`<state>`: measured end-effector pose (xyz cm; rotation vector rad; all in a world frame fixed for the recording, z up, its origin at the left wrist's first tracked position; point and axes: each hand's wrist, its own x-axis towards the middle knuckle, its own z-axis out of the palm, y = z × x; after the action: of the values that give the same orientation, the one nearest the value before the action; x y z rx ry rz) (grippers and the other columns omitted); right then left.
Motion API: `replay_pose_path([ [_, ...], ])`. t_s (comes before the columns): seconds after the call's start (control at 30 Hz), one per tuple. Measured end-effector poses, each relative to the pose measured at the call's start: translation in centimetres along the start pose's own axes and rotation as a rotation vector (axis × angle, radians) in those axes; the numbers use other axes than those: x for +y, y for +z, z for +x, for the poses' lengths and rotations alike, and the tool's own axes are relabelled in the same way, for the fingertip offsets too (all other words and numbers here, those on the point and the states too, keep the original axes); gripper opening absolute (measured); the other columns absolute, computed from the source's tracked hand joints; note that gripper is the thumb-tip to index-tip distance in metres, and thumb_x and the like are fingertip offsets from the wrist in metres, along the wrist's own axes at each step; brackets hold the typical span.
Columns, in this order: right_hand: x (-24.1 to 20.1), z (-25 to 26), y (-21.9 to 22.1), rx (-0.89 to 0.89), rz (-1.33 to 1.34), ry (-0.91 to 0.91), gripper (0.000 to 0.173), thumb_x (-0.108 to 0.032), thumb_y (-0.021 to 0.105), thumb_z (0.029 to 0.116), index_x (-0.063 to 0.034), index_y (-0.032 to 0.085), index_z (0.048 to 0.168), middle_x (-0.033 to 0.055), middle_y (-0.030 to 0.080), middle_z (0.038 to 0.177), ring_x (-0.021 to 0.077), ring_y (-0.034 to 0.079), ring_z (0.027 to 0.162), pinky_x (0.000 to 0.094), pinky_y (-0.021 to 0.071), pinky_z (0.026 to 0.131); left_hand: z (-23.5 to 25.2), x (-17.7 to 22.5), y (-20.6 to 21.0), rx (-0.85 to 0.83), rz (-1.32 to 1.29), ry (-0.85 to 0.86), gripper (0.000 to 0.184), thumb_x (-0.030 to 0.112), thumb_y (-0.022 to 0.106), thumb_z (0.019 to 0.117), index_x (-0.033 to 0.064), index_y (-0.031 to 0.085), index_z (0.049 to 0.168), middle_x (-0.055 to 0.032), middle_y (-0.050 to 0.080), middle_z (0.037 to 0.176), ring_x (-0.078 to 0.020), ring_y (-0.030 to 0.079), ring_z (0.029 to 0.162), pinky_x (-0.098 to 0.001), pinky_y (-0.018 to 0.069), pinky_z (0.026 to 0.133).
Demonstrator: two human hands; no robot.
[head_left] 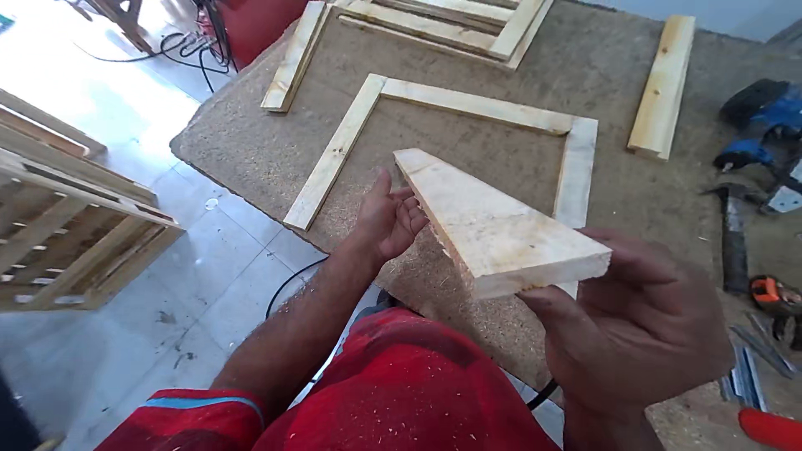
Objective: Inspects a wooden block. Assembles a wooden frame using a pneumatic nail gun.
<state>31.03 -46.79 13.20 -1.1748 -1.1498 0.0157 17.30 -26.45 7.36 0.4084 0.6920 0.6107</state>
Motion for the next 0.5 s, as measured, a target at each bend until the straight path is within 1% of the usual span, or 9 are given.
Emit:
replay_pose_path([
  [0.2,-0.04,0.04,-0.02,0.016,-0.003,0.002,0.047,-0.028,0.092,0.0763,-0.0142,0.068,0.114,-0.0017,0.072,0.112,0.0168,0.071,0.104,0.0376,0.0628,0.092,0.19,-0.06,-0.33,-0.015,-0.022,-0.013,0.086,0.071,0.015,0.1026,0.0021,0.047,0.143,-0.0156,0.069,0.119,-0.0227,0.071,0.103,-0.0372,0.0602,0.088],
  [0.3,0.0,-0.04,0.09,0.025,-0.016,-0.006,0.046,-0.029,0.093,0.0753,-0.0138,0.069,0.112,-0.0015,0.072,0.11,0.017,0.071,0.103,0.0372,0.063,0.091,0.31,-0.09,-0.52,-0.02,-0.014,-0.017,0.085,0.07,0.014,0.1029,0.0027,0.049,0.142,-0.0148,0.07,0.117,-0.0217,0.072,0.102,-0.0362,0.0603,0.087],
  [0.37,-0.04,-0.07,0.13,0.023,-0.008,-0.005,0.046,-0.028,0.093,0.0751,-0.0136,0.069,0.112,-0.0012,0.072,0.11,0.0171,0.071,0.103,0.037,0.0627,0.091,0.41,-0.17,-0.6,-0.001,-0.013,-0.019,0.082,0.069,0.014,0.1035,0.0039,0.049,0.14,-0.0131,0.071,0.113,-0.0199,0.073,0.097,-0.0344,0.0613,0.084],
  [0.47,0.03,-0.04,0.09,0.019,-0.007,-0.009,0.048,-0.027,0.094,0.0743,-0.013,0.068,0.112,-0.0003,0.072,0.11,0.0176,0.071,0.102,0.0376,0.063,0.091,0.49,-0.33,-0.62,0.049,-0.034,-0.028,0.078,0.068,0.019,0.1044,0.0051,0.044,0.143,-0.0125,0.07,0.113,-0.019,0.072,0.095,-0.0329,0.0612,0.081],
  [0.5,0.07,-0.07,0.07,0.02,-0.009,-0.009,0.048,-0.027,0.094,0.0741,-0.0128,0.068,0.112,-0.0001,0.072,0.11,0.0178,0.071,0.102,0.0378,0.0631,0.091,0.5,-0.41,-0.52,0.071,-0.036,-0.03,0.077,0.068,0.019,0.1044,0.0056,0.044,0.142,-0.0119,0.07,0.111,-0.0183,0.073,0.092,-0.0321,0.0614,0.078],
])
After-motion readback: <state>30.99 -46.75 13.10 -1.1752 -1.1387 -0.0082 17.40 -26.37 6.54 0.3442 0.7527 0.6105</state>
